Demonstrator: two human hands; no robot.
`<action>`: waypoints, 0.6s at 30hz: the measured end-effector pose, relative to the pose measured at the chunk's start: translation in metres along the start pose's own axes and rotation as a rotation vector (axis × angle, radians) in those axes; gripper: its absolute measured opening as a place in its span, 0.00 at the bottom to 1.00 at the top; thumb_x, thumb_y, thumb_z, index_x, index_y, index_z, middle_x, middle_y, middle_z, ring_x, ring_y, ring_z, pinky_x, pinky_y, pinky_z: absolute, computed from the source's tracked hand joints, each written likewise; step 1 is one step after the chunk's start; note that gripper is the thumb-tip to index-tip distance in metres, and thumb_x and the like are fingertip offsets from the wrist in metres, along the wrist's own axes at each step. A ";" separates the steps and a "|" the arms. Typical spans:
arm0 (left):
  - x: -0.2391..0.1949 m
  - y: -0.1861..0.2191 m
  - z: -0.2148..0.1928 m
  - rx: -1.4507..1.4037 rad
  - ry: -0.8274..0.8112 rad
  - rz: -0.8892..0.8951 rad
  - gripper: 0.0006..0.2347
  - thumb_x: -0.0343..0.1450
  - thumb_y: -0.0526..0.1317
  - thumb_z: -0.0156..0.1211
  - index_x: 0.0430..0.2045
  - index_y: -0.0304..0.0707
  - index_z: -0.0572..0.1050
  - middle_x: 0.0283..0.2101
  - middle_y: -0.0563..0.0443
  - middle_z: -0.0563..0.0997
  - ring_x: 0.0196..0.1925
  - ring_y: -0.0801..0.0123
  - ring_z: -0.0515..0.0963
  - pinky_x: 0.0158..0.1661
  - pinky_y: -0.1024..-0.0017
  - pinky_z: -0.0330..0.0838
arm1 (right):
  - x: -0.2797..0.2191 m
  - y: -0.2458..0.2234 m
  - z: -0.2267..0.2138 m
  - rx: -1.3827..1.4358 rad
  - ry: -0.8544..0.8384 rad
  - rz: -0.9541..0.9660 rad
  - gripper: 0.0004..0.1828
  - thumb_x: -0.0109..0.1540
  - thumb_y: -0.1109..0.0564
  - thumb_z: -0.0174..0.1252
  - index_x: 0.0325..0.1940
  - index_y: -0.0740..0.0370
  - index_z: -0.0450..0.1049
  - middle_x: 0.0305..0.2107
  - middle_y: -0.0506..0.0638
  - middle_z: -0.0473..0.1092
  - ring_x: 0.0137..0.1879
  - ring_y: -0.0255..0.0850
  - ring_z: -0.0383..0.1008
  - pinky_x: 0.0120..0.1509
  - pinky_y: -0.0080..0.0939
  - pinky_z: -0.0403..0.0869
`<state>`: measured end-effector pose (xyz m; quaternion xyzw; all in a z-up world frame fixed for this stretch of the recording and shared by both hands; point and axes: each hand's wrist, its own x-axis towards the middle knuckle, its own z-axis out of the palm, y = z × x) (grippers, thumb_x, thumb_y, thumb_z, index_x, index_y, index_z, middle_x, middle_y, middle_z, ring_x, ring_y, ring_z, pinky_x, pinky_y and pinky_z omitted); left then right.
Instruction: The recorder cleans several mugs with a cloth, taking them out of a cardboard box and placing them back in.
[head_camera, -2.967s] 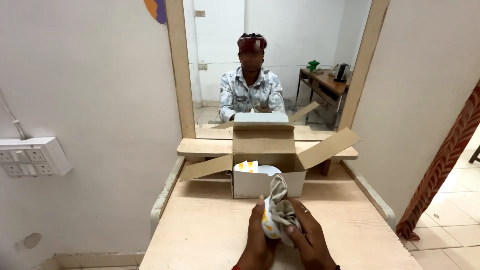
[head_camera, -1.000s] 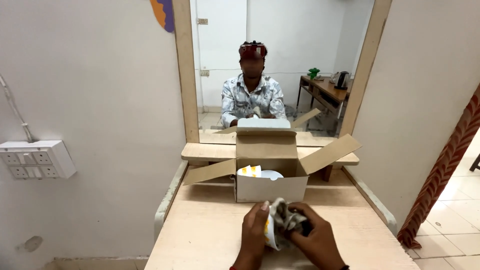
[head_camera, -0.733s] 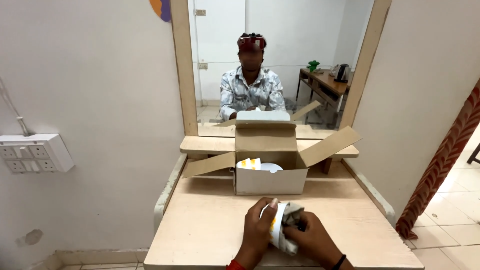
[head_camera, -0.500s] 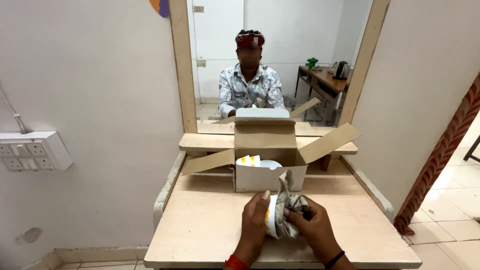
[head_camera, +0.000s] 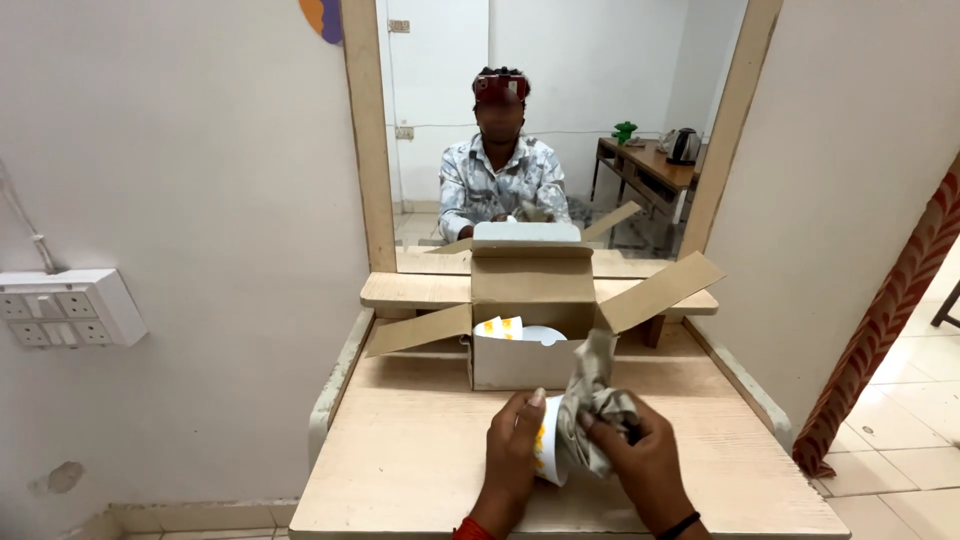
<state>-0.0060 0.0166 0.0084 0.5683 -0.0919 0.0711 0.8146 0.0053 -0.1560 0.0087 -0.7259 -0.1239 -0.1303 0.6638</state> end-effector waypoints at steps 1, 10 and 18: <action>0.001 -0.005 -0.003 -0.033 -0.017 0.055 0.17 0.75 0.51 0.51 0.37 0.33 0.77 0.32 0.54 0.80 0.33 0.78 0.76 0.36 0.77 0.71 | 0.000 -0.003 -0.001 -0.089 0.085 -0.056 0.15 0.55 0.55 0.69 0.41 0.67 0.80 0.27 0.51 0.80 0.32 0.33 0.76 0.37 0.37 0.74; 0.001 -0.009 -0.006 -0.154 -0.039 0.036 0.17 0.75 0.51 0.50 0.40 0.34 0.77 0.31 0.51 0.80 0.29 0.75 0.77 0.30 0.75 0.72 | 0.001 0.032 0.003 0.121 -0.313 0.155 0.16 0.55 0.55 0.66 0.43 0.68 0.82 0.28 0.50 0.81 0.33 0.37 0.80 0.41 0.40 0.78; 0.004 -0.019 -0.005 -0.015 0.019 0.051 0.17 0.75 0.52 0.52 0.38 0.34 0.78 0.32 0.54 0.80 0.34 0.77 0.77 0.37 0.75 0.72 | -0.004 -0.023 0.005 -0.016 0.100 0.053 0.18 0.57 0.51 0.63 0.47 0.62 0.79 0.30 0.46 0.80 0.35 0.34 0.78 0.41 0.38 0.76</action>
